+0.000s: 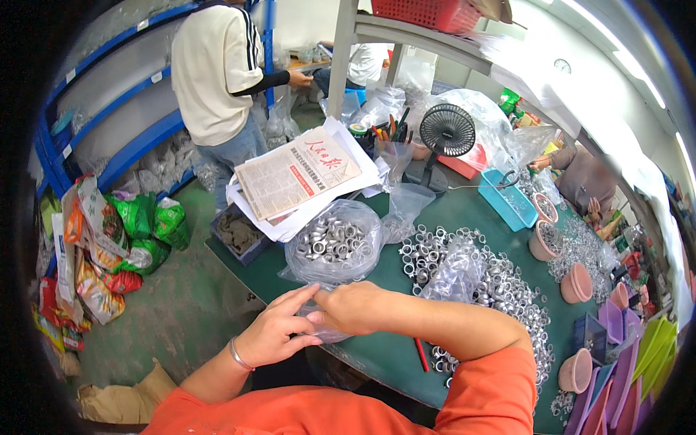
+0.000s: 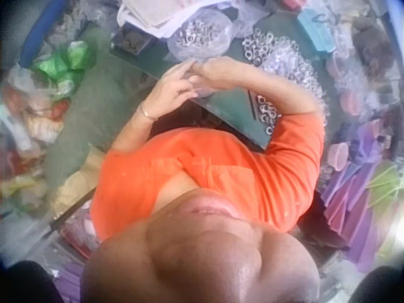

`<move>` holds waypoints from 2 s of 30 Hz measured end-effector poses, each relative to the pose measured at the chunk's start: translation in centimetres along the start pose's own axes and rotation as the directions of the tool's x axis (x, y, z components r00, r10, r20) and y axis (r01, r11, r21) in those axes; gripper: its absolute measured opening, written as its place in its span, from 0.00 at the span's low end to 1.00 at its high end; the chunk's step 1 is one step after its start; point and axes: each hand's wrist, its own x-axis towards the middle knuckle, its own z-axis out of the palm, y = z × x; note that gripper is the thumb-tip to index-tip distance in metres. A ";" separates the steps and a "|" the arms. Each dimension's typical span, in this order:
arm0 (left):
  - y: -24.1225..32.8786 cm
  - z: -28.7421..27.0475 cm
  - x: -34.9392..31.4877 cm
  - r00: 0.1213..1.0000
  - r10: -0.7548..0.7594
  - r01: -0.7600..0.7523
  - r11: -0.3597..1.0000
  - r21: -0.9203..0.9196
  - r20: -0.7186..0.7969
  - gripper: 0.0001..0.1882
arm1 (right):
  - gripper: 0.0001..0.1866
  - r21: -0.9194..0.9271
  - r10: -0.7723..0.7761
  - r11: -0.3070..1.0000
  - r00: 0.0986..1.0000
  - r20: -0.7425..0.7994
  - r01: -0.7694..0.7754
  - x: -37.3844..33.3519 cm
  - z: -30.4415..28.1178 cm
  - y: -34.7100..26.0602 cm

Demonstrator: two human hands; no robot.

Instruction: The person sorts metal rings on a table and places them into small plastic bags at a workstation.

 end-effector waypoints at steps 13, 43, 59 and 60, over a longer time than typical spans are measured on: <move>-1.6 -3.3 1.0 0.986 0.129 -0.154 0.951 0.267 0.108 0.08 | 0.12 -0.274 -0.263 0.953 0.801 -0.538 0.129 -3.1 3.9 3.7; -6.9 -3.2 2.7 0.929 -0.271 0.199 0.941 -0.275 -0.252 0.21 | 0.10 -0.243 -0.292 0.956 0.483 -0.825 0.163 -1.8 2.5 4.4; -9.6 10.2 -1.3 0.764 -0.275 0.388 0.919 0.074 -0.583 0.28 | 0.16 0.164 0.317 0.929 0.490 -0.812 -0.331 2.3 3.2 26.3; -9.9 10.2 -1.4 0.755 -0.286 0.400 0.914 0.069 -0.589 0.28 | 0.13 0.255 0.376 0.917 0.453 -0.808 -0.305 2.6 2.6 26.9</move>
